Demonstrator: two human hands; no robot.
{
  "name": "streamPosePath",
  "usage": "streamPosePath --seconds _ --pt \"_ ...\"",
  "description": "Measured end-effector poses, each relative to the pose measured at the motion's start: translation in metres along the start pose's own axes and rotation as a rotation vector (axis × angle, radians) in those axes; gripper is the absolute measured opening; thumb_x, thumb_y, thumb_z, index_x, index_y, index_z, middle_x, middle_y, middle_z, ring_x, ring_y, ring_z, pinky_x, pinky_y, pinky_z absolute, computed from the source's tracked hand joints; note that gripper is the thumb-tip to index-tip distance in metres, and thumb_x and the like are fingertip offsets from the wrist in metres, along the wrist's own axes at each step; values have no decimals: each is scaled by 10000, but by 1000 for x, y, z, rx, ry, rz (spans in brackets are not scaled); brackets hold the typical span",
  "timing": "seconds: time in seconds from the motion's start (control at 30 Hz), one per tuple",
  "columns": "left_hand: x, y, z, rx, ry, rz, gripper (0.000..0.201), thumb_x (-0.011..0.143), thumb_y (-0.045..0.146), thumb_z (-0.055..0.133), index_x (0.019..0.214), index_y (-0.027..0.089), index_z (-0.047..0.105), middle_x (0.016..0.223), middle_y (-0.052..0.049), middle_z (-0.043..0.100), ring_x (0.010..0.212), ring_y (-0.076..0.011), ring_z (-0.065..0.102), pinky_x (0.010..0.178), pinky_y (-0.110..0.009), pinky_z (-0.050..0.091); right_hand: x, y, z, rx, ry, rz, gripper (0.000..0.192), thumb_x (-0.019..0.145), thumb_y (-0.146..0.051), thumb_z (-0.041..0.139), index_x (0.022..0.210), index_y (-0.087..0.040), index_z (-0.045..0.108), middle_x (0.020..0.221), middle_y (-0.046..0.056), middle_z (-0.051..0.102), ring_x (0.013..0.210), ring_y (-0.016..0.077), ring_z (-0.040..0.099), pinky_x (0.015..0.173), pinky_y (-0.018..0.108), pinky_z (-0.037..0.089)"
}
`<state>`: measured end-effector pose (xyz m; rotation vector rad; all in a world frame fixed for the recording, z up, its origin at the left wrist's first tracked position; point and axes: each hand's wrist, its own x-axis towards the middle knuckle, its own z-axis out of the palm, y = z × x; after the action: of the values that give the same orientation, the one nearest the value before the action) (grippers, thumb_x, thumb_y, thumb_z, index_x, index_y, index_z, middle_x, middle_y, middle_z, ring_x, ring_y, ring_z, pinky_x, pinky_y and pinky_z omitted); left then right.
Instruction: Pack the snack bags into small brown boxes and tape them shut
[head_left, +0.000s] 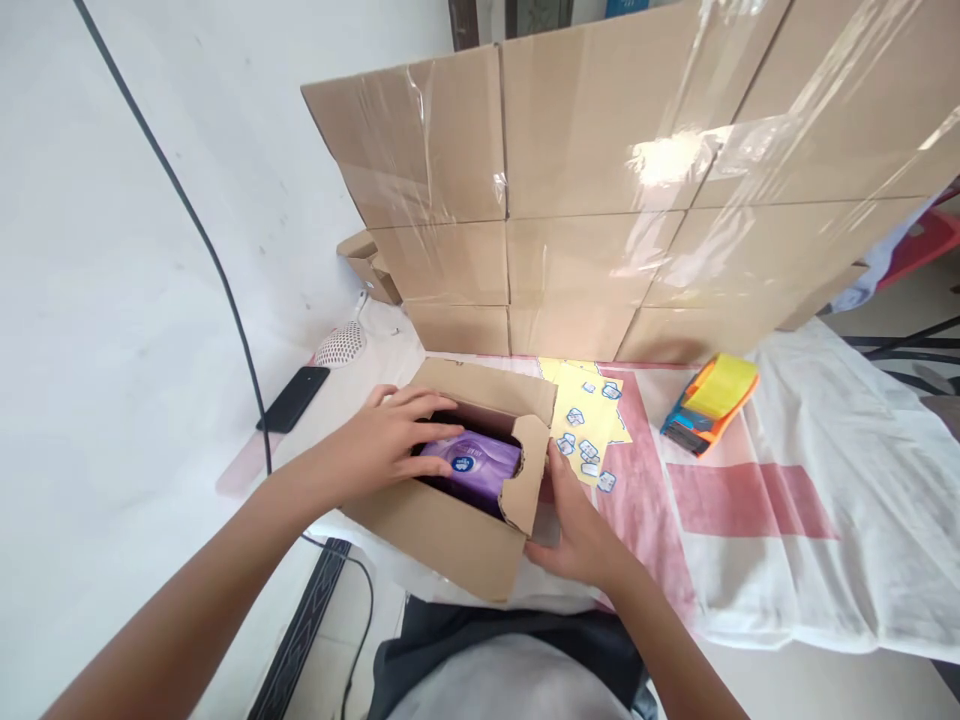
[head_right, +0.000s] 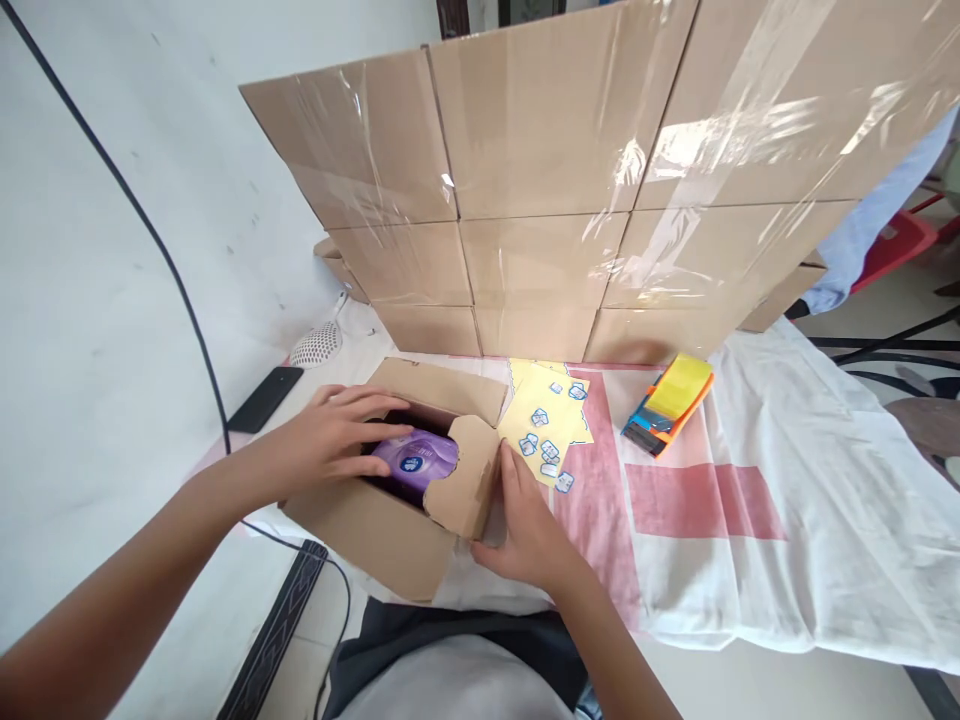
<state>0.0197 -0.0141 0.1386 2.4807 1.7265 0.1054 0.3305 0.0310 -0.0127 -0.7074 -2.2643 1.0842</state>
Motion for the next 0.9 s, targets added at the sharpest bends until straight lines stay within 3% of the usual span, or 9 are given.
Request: streamPosePath --seconds 0.1,0.2,0.27,0.4,0.5,0.6,0.67,0.77,0.9 --pt "-48 -7 8 -41 143 -105 754 813 710 651 1483 397 506 1524 -80 533 1387 -330 511 1156 -503 395 -6 1 -8 38 32 -93 1040 894 -481 622 1637 -315 -88 1731 71 -57 1597 367 -34 1266 640 146" --pt "-93 -1 35 -129 193 -122 1071 661 753 754 1576 363 357 1641 -139 352 1428 -370 476 1095 -459 497 0 -5 -20 99 87 -112 742 978 -534 488 1627 -388 158 1735 -8 -37 1602 333 -39 1278 618 109" --pt "-111 10 55 -112 280 -158 932 794 581 766 1587 375 321 1667 -135 297 1457 -365 444 1072 -458 527 10 -15 -28 106 101 -50 579 1007 -500 450 1565 -395 337 1733 -16 33 1606 314 -2 1282 603 129" --pt "-114 26 79 -116 575 -186 777 938 198 609 1603 380 251 1510 -132 531 1375 -305 551 974 -440 590 40 -38 -36 135 149 57 376 953 -380 571 1317 -319 504 1644 77 293 1567 320 207 1240 591 284" --pt "-100 27 80 -145 800 -306 793 900 188 660 1584 338 287 1355 -130 632 1106 -267 706 767 -365 621 62 -49 -35 172 163 93 524 839 -238 644 1311 -309 428 1510 101 431 1476 295 375 1213 553 348" --pt "-81 28 75 -152 946 -503 759 835 284 774 1499 295 408 1247 -110 647 827 -203 705 637 -338 573 75 -46 -32 276 238 -6 794 807 -197 642 1482 -343 251 1549 86 410 1497 259 361 1238 517 313" --pt "-68 31 71 -90 968 -544 562 829 303 786 1340 266 557 1216 -113 638 920 -236 687 688 -366 572 80 -36 -31 368 250 -108 748 884 -226 560 1531 -355 208 1460 66 544 1471 239 411 1224 517 327" --pt "-57 37 66 77 928 -441 314 880 255 727 1185 266 650 1355 -142 591 1273 -331 579 945 -486 537 82 -20 -33 365 192 -221 512 981 -276 412 1488 -343 397 1188 29 730 1375 246 513 1188 534 348" --pt "-50 42 69 183 634 -187 477 925 357 682 1384 292 569 1407 -107 637 1358 -335 549 1196 -581 282 81 -16 -36 228 169 -306 436 1025 -383 379 1439 -344 509 1177 22 748 1361 268 502 1169 548 346"
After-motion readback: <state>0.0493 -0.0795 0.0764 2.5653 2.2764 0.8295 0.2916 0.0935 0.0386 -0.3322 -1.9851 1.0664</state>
